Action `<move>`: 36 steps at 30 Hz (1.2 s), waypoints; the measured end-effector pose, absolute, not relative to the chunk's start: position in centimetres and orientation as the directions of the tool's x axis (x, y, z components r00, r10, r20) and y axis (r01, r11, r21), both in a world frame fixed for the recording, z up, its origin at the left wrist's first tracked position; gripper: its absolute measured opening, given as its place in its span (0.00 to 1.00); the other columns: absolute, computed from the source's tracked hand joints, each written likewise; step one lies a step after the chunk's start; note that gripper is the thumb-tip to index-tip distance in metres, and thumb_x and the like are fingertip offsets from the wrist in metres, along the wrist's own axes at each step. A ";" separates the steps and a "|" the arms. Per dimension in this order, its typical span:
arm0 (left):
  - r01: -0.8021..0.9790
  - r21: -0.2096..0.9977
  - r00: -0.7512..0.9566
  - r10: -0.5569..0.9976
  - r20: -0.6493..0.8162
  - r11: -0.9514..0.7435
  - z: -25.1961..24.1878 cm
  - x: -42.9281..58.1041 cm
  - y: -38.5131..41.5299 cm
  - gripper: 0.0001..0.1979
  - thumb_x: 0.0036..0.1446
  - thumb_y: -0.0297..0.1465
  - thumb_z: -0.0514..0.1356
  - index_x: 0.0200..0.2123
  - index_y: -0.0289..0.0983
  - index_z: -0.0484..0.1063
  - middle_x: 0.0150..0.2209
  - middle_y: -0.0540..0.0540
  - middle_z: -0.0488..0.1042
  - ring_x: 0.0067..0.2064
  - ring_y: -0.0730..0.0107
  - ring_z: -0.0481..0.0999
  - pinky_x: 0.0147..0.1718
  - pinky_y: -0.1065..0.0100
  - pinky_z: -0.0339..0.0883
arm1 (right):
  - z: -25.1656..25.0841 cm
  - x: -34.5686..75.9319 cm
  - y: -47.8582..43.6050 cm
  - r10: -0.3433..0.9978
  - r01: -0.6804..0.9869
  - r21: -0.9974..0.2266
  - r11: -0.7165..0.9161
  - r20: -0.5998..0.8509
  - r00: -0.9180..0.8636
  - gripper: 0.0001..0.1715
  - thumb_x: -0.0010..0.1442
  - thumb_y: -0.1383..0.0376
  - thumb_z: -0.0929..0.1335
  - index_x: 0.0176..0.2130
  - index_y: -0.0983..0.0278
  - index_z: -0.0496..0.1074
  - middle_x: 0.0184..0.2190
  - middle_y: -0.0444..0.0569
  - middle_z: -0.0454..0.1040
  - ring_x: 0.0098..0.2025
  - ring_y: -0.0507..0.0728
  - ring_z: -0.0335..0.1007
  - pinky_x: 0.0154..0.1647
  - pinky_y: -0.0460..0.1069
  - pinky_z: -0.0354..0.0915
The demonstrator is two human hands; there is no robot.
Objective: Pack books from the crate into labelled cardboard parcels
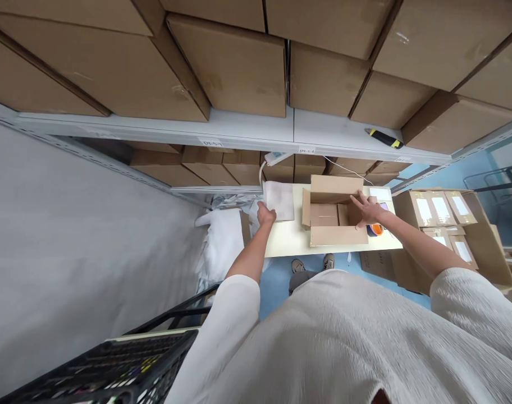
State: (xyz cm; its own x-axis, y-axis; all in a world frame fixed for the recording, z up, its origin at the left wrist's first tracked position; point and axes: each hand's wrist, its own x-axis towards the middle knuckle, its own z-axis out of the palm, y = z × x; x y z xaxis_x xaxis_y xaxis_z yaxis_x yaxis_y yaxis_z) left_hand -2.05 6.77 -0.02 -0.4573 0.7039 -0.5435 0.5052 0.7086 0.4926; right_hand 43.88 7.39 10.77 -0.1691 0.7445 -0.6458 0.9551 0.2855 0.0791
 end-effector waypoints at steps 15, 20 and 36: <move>0.722 0.625 -0.432 0.899 0.071 0.298 16.5 -3.2 2.7 0.25 0.59 0.26 0.64 0.58 0.45 0.66 0.51 0.44 0.80 0.53 0.50 0.81 0.57 0.54 0.71 | 7.8 44.3 8.9 0.775 0.942 0.033 0.334 -0.578 -0.255 0.94 0.40 0.32 0.83 0.85 0.50 0.35 0.84 0.58 0.14 0.80 0.93 0.38 0.68 0.85 0.60; 0.741 0.669 -0.311 0.914 0.260 0.061 22.4 -2.4 1.3 0.24 0.58 0.31 0.65 0.58 0.44 0.66 0.54 0.46 0.78 0.56 0.54 0.79 0.57 0.59 0.72 | 7.6 44.5 8.4 0.790 0.939 -0.016 0.343 -0.535 -0.298 0.92 0.43 0.31 0.81 0.85 0.50 0.33 0.84 0.57 0.15 0.81 0.91 0.38 0.71 0.82 0.58; 0.648 0.747 0.345 0.932 -0.109 -0.152 12.1 14.0 9.0 0.20 0.56 0.24 0.60 0.51 0.41 0.79 0.51 0.44 0.84 0.54 0.52 0.81 0.60 0.53 0.75 | 8.9 49.4 6.3 0.825 0.919 -0.170 0.357 -0.405 -0.395 0.82 0.55 0.32 0.76 0.84 0.62 0.36 0.85 0.69 0.33 0.82 0.85 0.41 0.76 0.74 0.54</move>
State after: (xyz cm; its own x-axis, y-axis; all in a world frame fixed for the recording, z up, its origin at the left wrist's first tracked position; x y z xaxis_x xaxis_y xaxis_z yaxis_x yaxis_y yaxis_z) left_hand 14.00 8.96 12.12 0.3448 0.9323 -0.1093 0.6476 -0.1520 0.7467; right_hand 49.43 6.34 8.89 -0.3948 0.8247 -0.4050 0.9188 0.3565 -0.1696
